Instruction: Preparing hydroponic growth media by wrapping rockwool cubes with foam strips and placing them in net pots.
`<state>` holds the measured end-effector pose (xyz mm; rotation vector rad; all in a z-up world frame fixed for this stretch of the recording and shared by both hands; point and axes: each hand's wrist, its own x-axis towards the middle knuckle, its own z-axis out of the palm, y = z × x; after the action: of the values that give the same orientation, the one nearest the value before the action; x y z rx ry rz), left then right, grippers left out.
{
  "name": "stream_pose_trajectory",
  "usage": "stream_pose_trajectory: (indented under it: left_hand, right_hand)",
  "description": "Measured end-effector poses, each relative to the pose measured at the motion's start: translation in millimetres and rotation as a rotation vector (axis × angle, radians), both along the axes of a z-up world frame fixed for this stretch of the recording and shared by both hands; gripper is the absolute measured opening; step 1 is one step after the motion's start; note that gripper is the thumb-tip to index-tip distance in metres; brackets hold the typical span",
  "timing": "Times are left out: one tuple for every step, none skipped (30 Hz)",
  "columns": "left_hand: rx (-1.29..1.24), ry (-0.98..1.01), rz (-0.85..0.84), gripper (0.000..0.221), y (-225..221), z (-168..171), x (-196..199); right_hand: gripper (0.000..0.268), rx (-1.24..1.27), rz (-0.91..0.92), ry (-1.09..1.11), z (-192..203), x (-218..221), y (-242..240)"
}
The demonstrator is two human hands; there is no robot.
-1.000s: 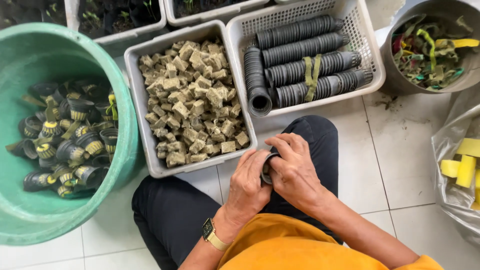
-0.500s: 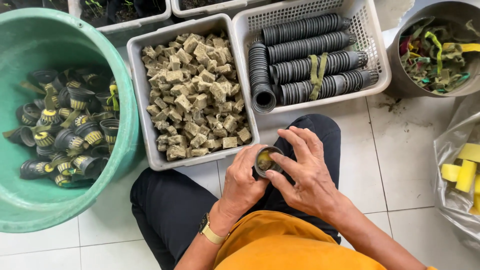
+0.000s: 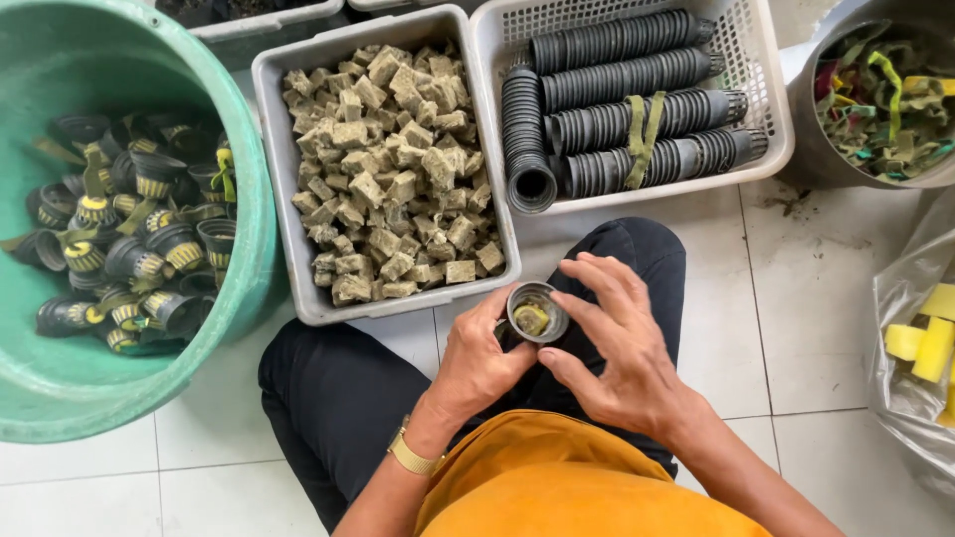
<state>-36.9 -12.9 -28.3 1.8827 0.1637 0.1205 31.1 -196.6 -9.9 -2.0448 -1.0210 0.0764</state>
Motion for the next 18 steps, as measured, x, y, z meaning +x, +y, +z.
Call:
stream_pose_trajectory:
  left_hand:
    - [0.006, -0.009, -0.03, 0.046, 2, 0, -1]
    - [0.012, -0.017, -0.07, 0.047, 5, 0, -1]
    - [0.012, -0.015, -0.07, 0.047, 6, 2, -1]
    - [-0.018, -0.008, -0.1, 0.05, 7, 5, 0]
    - [-0.049, -0.002, -0.131, 0.053, 7, 7, 1]
    - [-0.048, -0.003, -0.134, 0.053, 8, 8, 2]
    - [-0.065, -0.026, -0.152, 0.054, 9, 9, 3]
    - [-0.082, -0.042, -0.166, 0.055, 10, 10, 1]
    - [-0.083, -0.037, -0.165, 0.055, 10, 10, 1]
    - [-0.063, -0.041, -0.168, 0.055, 11, 11, 1]
    - [-0.042, -0.045, -0.172, 0.056, 11, 11, 1]
    - [-0.041, -0.044, -0.174, 0.056, 12, 12, 0]
    - [-0.004, -0.032, -0.172, 0.054, 12, 14, 0]
    - [0.033, -0.021, -0.171, 0.053, 11, 15, 0]
    - [0.034, -0.02, -0.175, 0.053, 11, 13, -1]
    - [0.011, -0.063, -0.181, 0.052, 10, 12, -1]
    - [-0.011, -0.106, -0.187, 0.051, 9, 10, -2]
    - [-0.011, -0.104, -0.188, 0.051, 9, 11, -2]
  right_hand:
    - [0.045, 0.036, -0.023, -0.016, 3, 1, -1]
    - [0.048, 0.072, -0.056, -0.032, 7, 1, -3]
    - [0.048, 0.072, -0.056, -0.029, 9, 3, -3]
    - [0.046, 0.067, 0.018, -0.086, 12, 6, -4]
    - [0.045, 0.063, 0.093, -0.142, 14, 8, -5]
    - [0.045, 0.063, 0.09, -0.144, 14, 9, -5]
    - [0.045, 0.083, 0.146, -0.155, 15, 10, -6]
    - [0.045, 0.104, 0.207, -0.159, 15, 9, -6]
    - [0.045, 0.104, 0.208, -0.154, 15, 8, -6]
    - [0.048, 0.086, 0.202, -0.161, 14, 7, -7]
    - [0.051, 0.069, 0.196, -0.169, 14, 7, -7]
    - [0.051, 0.07, 0.194, -0.168, 14, 6, -7]
    - [0.055, 0.052, 0.162, -0.203, 13, 6, -7]
    - [0.06, 0.034, 0.128, -0.237, 13, 5, -8]
    - [0.06, 0.034, 0.125, -0.236, 12, 5, -7]
    - [0.057, 0.016, 0.133, -0.225, 12, 6, -6]
    - [0.054, -0.001, 0.141, -0.213, 11, 6, -5]
    - [0.054, -0.001, 0.14, -0.211, 10, 6, -5]
